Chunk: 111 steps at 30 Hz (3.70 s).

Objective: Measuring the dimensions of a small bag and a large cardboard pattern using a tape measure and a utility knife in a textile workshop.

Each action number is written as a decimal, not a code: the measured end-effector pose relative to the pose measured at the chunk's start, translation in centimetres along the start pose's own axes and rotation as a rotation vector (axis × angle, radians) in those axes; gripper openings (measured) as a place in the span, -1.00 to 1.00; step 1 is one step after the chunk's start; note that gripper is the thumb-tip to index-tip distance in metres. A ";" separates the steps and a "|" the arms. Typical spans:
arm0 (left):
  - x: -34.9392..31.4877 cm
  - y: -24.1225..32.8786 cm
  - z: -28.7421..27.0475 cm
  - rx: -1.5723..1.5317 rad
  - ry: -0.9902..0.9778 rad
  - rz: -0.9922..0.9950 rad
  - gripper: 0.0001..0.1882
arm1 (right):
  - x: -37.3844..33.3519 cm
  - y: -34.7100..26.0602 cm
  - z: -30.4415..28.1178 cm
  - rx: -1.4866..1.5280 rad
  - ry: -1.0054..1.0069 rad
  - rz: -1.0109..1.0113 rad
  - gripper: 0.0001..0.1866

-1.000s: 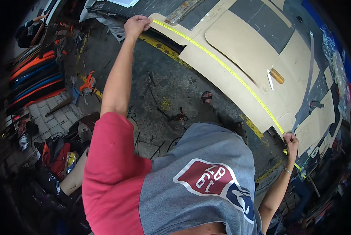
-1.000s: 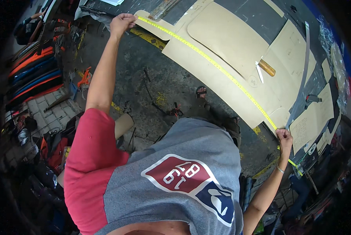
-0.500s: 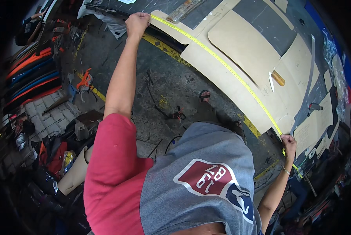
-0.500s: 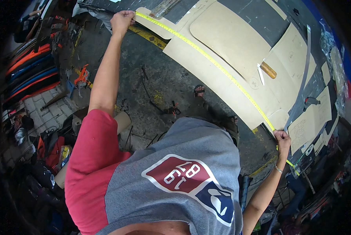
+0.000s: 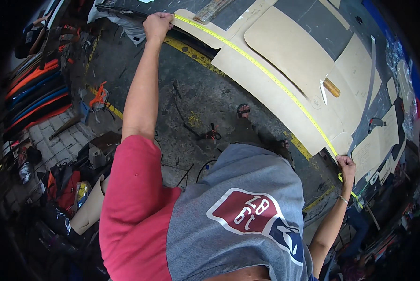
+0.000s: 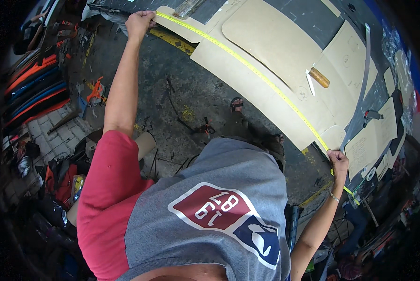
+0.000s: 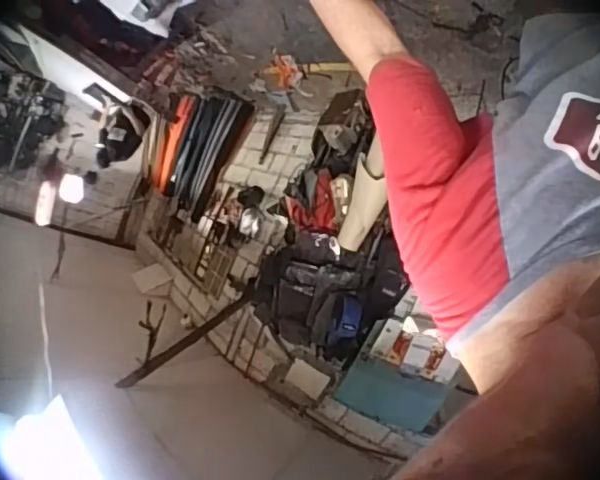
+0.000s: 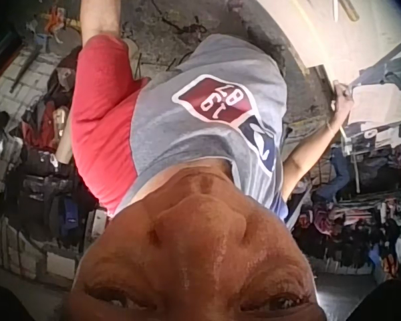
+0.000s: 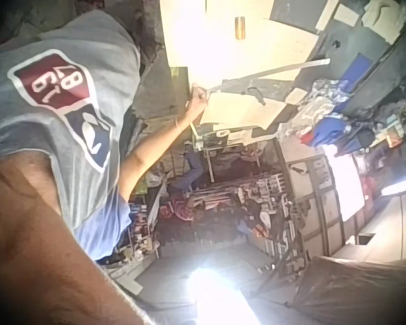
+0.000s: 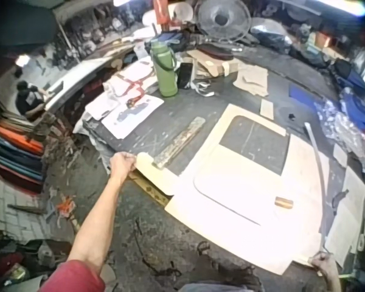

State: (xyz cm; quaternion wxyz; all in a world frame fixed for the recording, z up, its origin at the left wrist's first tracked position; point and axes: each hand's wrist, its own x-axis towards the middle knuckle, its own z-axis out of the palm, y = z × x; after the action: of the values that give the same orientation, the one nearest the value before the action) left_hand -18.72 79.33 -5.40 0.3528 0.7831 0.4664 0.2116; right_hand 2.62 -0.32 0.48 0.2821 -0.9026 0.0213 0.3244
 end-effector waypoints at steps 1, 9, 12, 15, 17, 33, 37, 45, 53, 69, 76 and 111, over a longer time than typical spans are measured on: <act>0.0 0.0 0.0 0.016 0.068 -0.006 -0.79 | -0.1 -0.1 0.0 0.005 -0.002 0.011 -0.76; -0.4 0.3 0.0 -0.032 0.016 -0.024 -0.78 | 0.1 0.1 0.0 0.008 0.000 0.012 -0.74; -0.7 0.7 0.0 -0.040 0.054 -0.014 -0.79 | 0.4 0.6 -0.1 -0.012 -0.011 -0.027 -0.73; -0.9 0.4 0.5 -0.049 0.102 -0.004 -0.79 | 0.6 0.7 -0.1 0.037 -0.010 -0.038 -0.71; -0.9 -0.5 0.8 -0.047 0.163 -0.020 -0.78 | 0.8 0.7 0.0 0.078 -0.099 -0.023 -0.70; -37.6 25.4 14.9 -0.374 -1.105 0.850 -0.71 | -0.9 -0.5 -0.3 -0.248 0.088 0.036 -0.62; -47.4 28.3 22.5 -0.256 -1.166 1.035 -0.49 | -1.0 -0.3 -0.7 -0.281 0.058 0.020 -0.59; -52.3 28.5 25.7 0.319 -0.698 1.180 -0.39 | -2.0 4.2 -2.5 -0.124 0.034 -0.314 -0.66; -56.4 32.1 27.6 0.543 -0.612 1.005 -0.60 | -2.2 22.4 -21.8 0.195 -0.337 -0.207 -0.75; -60.3 34.1 29.9 0.606 -0.445 0.768 -0.57 | 0.3 38.4 -29.3 0.119 -0.342 -0.139 -0.75; -61.2 34.6 31.6 0.834 -0.368 0.619 -0.57 | 1.6 39.1 -29.8 0.153 -0.468 -0.243 -0.80; -64.9 38.7 32.7 0.372 -0.363 0.258 0.09 | 2.3 38.8 -32.4 0.009 -0.170 -0.610 -0.76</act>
State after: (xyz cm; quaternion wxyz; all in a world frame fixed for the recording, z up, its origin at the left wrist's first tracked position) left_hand -5.52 -1.62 1.80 0.2512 0.9122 0.3231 0.0219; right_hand 14.37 -49.57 0.31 0.3714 -0.8356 -0.2726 0.2992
